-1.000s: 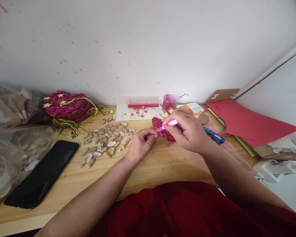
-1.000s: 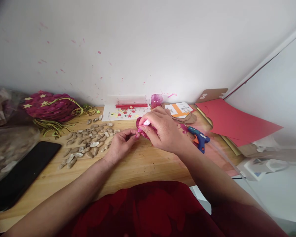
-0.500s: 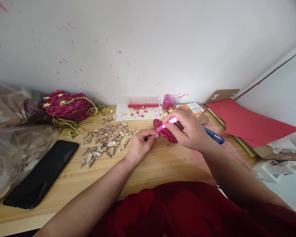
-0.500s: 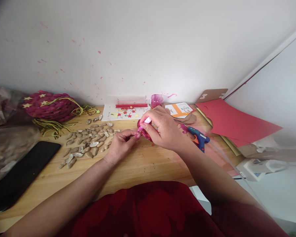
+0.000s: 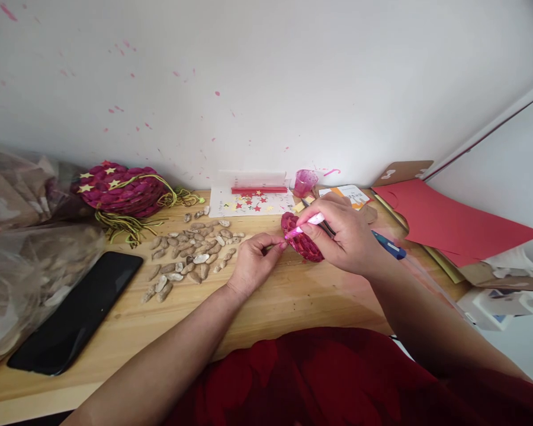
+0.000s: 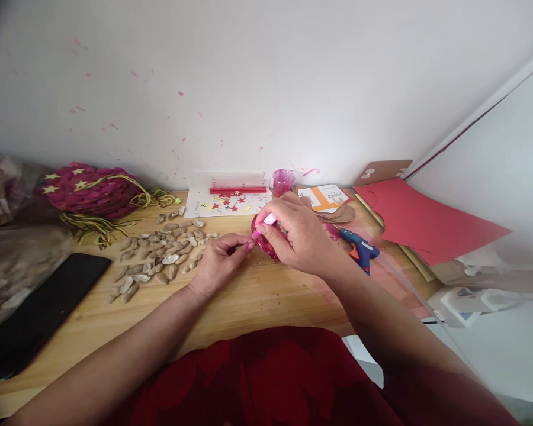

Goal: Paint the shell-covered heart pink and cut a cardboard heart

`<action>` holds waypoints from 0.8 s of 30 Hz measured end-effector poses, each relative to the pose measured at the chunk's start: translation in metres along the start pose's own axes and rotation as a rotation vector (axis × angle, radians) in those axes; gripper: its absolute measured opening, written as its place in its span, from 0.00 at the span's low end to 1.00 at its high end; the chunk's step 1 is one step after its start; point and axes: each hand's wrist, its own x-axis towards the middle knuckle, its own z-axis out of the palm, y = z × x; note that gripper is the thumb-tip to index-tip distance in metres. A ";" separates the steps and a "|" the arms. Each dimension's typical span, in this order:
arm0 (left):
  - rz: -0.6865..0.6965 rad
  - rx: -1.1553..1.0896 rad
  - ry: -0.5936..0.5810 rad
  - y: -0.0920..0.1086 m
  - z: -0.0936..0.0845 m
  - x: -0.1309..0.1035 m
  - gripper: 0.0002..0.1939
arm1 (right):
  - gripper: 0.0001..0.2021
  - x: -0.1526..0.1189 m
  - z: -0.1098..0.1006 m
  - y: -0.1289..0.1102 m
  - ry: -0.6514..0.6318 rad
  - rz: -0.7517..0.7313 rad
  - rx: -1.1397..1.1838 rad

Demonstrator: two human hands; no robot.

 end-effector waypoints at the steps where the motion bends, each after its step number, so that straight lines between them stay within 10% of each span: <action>1: -0.006 -0.005 0.000 0.000 0.000 0.000 0.07 | 0.03 -0.001 -0.001 0.000 -0.001 0.010 -0.002; 24: -0.071 0.000 0.002 0.000 -0.001 0.002 0.09 | 0.04 -0.017 0.011 0.025 0.141 0.160 0.181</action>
